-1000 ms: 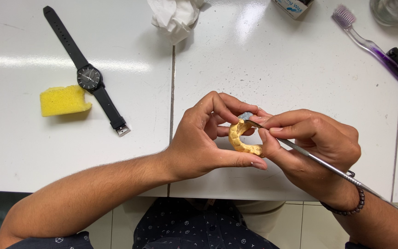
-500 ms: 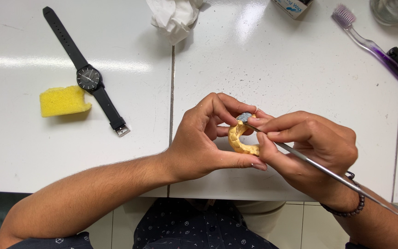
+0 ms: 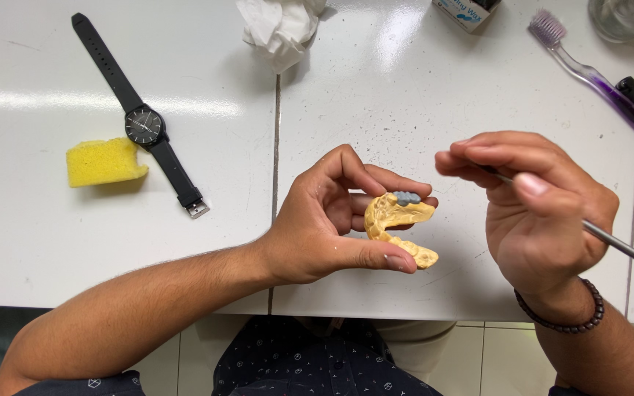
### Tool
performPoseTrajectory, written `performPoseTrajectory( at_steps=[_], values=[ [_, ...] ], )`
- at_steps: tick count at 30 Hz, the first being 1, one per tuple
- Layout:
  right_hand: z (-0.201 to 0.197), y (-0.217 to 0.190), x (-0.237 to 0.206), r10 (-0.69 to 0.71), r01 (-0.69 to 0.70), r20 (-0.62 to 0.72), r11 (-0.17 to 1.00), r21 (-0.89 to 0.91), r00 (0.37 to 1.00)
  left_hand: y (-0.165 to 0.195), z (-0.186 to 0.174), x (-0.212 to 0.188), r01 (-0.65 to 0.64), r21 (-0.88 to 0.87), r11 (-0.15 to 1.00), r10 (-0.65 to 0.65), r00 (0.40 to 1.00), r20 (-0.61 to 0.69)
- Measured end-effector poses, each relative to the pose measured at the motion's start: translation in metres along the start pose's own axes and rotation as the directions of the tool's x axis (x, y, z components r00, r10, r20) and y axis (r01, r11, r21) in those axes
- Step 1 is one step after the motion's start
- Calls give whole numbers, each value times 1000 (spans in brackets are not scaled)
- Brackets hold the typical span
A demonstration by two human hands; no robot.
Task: The person holds a yellow dental cast with artificial teeth in one hand and uses a metal wax carver to sculpt and refine blue-gray wax around the teeth, rotating the model to reach different surfaces. They occasionally set the carver down, pick up a toothbrush to brush the work area, and resume carving with the tool by hand.
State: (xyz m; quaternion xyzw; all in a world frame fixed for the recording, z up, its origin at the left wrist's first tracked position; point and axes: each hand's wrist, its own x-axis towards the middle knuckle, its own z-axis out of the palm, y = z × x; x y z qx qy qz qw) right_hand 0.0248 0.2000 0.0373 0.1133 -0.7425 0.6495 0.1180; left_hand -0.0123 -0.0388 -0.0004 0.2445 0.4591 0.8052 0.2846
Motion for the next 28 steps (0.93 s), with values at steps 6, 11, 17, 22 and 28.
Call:
performPoseTrajectory(
  at_steps=[6, 11, 17, 22, 28],
  values=[
    [-14, 15, -7, 26, -23, -22, 994, 109, 999, 4, -1, 3, -12, 61, 998, 10, 1000, 28],
    [-16, 19, -10, 36, -44, -60, 989, -139, 998, 9, 1, 3, -46, 113, 993, 43, 999, 30],
    [-20, 26, -12, 25, -26, -109, 1000, -8, 994, 12, -1, 7, 19, -15, 1000, -19, 999, -27],
    [-18, 29, -12, -15, 19, -110, 999, 39, 994, 13, -2, 6, 12, -20, 1000, -13, 998, -57],
    [-16, 16, -7, -42, 46, -77, 998, 45, 996, 11, -4, 5, -24, 5, 1000, 24, 999, -48]
  ],
)
